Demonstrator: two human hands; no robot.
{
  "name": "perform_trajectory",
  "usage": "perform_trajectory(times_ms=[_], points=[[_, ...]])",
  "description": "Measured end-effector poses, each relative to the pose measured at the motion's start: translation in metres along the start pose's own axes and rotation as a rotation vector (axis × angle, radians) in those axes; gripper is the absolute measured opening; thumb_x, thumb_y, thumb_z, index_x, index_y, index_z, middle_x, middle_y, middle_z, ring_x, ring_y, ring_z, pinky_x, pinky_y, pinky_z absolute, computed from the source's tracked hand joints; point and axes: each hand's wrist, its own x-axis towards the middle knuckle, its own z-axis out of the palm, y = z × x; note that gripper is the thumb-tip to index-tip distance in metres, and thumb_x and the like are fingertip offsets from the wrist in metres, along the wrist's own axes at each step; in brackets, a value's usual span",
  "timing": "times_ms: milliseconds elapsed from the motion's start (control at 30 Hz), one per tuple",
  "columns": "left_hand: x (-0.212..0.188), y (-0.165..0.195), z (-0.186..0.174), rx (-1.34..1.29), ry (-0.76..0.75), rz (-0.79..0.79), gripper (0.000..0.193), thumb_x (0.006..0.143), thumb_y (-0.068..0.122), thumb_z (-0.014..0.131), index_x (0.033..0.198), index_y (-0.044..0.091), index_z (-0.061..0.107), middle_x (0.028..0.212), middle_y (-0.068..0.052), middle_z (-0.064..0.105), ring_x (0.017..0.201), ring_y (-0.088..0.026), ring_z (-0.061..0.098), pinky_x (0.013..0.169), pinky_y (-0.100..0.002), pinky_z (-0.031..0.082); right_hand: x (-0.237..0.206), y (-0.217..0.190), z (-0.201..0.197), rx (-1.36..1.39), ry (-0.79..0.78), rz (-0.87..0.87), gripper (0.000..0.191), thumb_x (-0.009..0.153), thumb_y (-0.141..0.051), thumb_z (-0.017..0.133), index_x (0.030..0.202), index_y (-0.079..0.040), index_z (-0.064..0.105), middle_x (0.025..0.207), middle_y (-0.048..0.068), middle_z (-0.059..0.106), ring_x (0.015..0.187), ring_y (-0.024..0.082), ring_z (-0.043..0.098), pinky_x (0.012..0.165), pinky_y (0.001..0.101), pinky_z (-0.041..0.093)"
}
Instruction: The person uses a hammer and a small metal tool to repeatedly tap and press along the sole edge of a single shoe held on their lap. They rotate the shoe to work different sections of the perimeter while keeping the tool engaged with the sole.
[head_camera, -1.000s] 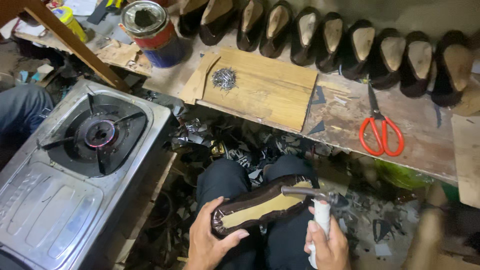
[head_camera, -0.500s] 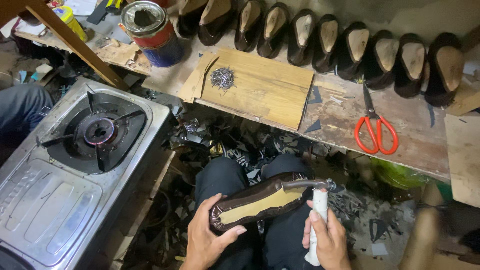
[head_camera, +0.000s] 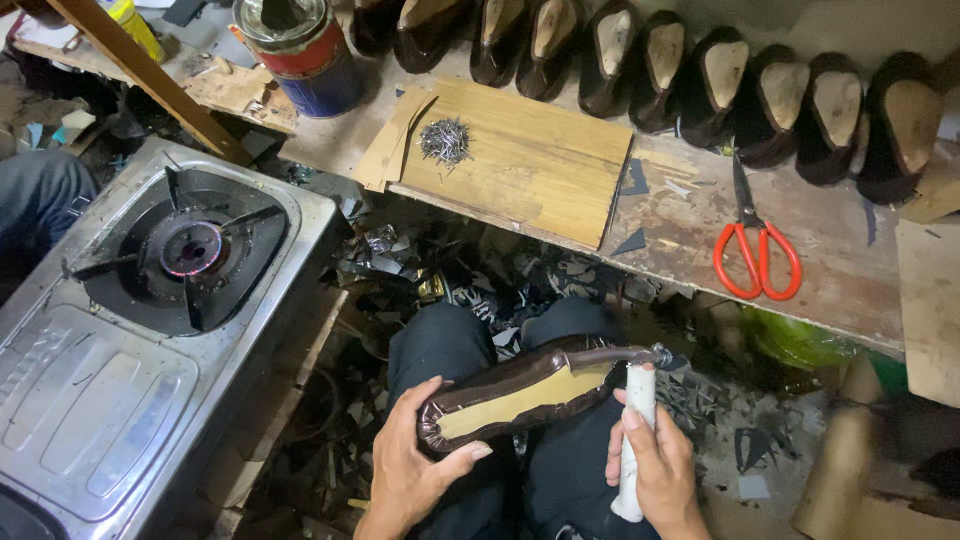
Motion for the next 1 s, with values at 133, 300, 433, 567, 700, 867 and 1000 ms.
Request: perform_trajectory(times_ms=[133,300,433,567,700,867,1000], points=[[0.0004,-0.0013,-0.0008,0.004,-0.013,-0.002,0.09,0.055,0.03,0.097,0.131,0.004,0.057,0.12,-0.016,0.071,0.108,-0.031,0.073,0.092,-0.039,0.055,0.0004,0.0,-0.0003,-0.017,0.002,0.008,0.052,0.097,-0.031,0.053,0.135,0.003,0.056,0.067,0.009,0.059,0.046,0.016,0.058,0.041,0.0312,0.049],[-0.0004,-0.0018,-0.0008,0.018,-0.004,0.023,0.09,0.055,0.03,0.097,0.131,0.004,0.057,0.121,-0.017,0.07,0.109,-0.031,0.072,0.093,-0.039,0.055,-0.0008,-0.0017,0.0,-0.028,0.003,0.008,0.051,0.097,-0.031,0.051,0.135,0.003,0.055,0.068,0.009,0.059,0.046,0.016,0.058,0.041,0.0311,0.05],[-0.0011,-0.0014,-0.0008,0.005,-0.004,0.016,0.09,0.055,0.03,0.097,0.132,0.004,0.057,0.121,-0.017,0.07,0.108,-0.031,0.072,0.093,-0.039,0.055,-0.001,-0.0019,0.0003,-0.018,0.006,-0.008,0.051,0.097,-0.031,0.052,0.135,0.004,0.055,0.068,0.009,0.059,0.046,0.015,0.058,0.041,0.0309,0.049],[-0.0007,-0.0006,-0.0018,0.014,0.004,0.046,0.09,0.056,0.03,0.097,0.132,0.003,0.057,0.123,-0.018,0.069,0.11,-0.033,0.071,0.093,-0.04,0.055,-0.0003,-0.0011,0.0,-0.037,0.002,-0.011,0.052,0.097,-0.031,0.052,0.136,0.004,0.055,0.068,0.009,0.059,0.046,0.015,0.059,0.041,0.0312,0.05],[-0.0002,0.0006,-0.0027,0.013,-0.005,0.03,0.089,0.056,0.031,0.096,0.131,0.002,0.057,0.122,-0.017,0.07,0.11,-0.032,0.071,0.093,-0.039,0.055,0.0002,-0.0006,-0.0008,-0.062,0.005,-0.019,0.052,0.097,-0.031,0.052,0.136,0.004,0.055,0.067,0.009,0.059,0.045,0.015,0.059,0.04,0.0314,0.05],[-0.0002,0.0012,-0.0029,-0.002,0.002,0.047,0.089,0.057,0.032,0.096,0.131,0.001,0.057,0.122,-0.018,0.07,0.111,-0.032,0.072,0.094,-0.039,0.055,0.0004,-0.0019,-0.0005,-0.032,-0.004,-0.019,0.052,0.098,-0.031,0.051,0.137,0.005,0.054,0.067,0.01,0.059,0.045,0.016,0.058,0.04,0.0313,0.049],[-0.0002,0.0005,-0.0032,0.009,0.003,0.058,0.089,0.056,0.032,0.096,0.131,0.001,0.057,0.122,-0.018,0.07,0.109,-0.032,0.072,0.093,-0.039,0.055,0.0002,-0.003,0.0004,-0.013,-0.021,-0.043,0.052,0.098,-0.03,0.051,0.136,0.006,0.054,0.066,0.01,0.059,0.045,0.015,0.058,0.039,0.0309,0.05]])
